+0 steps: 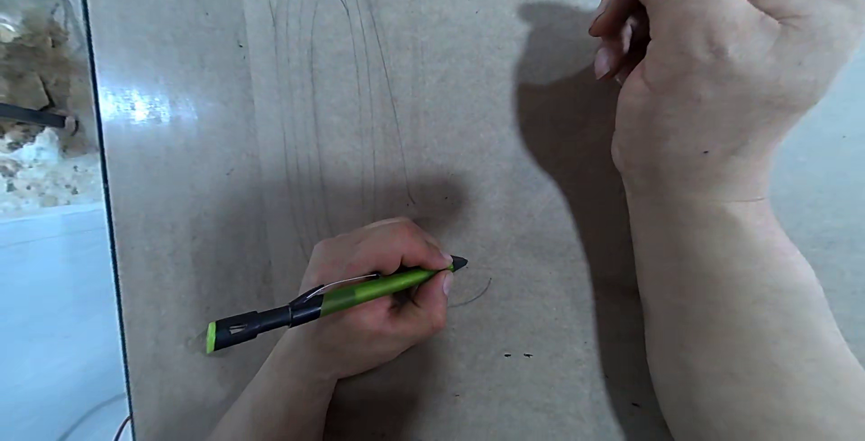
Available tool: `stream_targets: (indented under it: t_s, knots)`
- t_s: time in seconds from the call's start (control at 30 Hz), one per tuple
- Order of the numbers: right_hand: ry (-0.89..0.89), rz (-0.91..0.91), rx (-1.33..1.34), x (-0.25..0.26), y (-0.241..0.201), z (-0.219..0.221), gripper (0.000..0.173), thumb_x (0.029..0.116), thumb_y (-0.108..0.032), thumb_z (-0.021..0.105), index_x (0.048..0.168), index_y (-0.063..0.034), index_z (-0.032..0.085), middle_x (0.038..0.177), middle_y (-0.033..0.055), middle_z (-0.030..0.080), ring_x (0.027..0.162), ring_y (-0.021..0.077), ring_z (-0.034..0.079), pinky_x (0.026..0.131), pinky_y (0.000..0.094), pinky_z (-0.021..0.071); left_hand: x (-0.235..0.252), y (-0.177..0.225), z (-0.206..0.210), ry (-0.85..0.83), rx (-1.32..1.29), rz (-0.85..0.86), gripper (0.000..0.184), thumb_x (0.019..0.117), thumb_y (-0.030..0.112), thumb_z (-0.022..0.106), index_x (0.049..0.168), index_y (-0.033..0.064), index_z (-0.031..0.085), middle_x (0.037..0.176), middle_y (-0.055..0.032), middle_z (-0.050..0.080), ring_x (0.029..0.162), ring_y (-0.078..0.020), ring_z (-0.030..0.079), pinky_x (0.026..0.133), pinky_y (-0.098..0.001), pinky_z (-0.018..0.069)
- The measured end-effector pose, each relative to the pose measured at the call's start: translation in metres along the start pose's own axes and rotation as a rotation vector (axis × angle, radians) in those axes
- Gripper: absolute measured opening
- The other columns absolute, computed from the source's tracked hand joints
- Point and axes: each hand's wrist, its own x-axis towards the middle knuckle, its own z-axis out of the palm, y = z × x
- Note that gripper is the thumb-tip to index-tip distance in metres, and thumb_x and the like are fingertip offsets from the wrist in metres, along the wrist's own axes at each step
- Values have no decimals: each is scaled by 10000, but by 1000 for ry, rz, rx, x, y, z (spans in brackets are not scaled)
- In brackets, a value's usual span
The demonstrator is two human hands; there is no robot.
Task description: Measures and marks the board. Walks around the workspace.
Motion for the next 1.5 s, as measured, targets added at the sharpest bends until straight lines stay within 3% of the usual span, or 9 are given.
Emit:
stream_targets:
  t_s: [0.5,1.07,1.27,1.37,1.5]
  knots:
    - [14,-10,15,0,0,0,312,1008,-35,558,718,-130,623,642,-47,631,553,64,595,510,225,505,0,-1,0,-19,-15,31,90,820,101,751,893,114,699,842,40,688,714,-62,661,583,-191,578]
    - [5,-6,18,0,0,-2,322,1006,-32,549,707,-129,619,637,-44,622,552,66,587,507,227,493,-1,-1,-2,-30,-43,26,84,855,123,753,933,115,723,857,41,701,730,-74,672,606,-216,592]
    - [18,-1,24,0,-1,-1,325,1006,-33,551,703,-131,617,641,-37,634,555,76,604,507,230,506,-1,0,-4,60,-152,-44,120,883,181,750,984,159,691,866,48,699,686,-67,666,565,-197,579]
    - [19,-9,37,0,0,0,323,1010,-31,552,707,-126,611,636,-35,629,542,71,595,497,229,504,-1,-1,-3,104,-121,-32,103,907,205,735,994,169,695,889,60,702,719,-60,671,594,-195,579]
    - [32,-26,80,1,3,4,323,1003,-9,541,701,-99,611,624,-14,624,536,85,596,500,251,515,3,-10,-3,304,-83,34,164,985,223,681,1123,136,706,994,31,732,810,-105,700,687,-254,604]
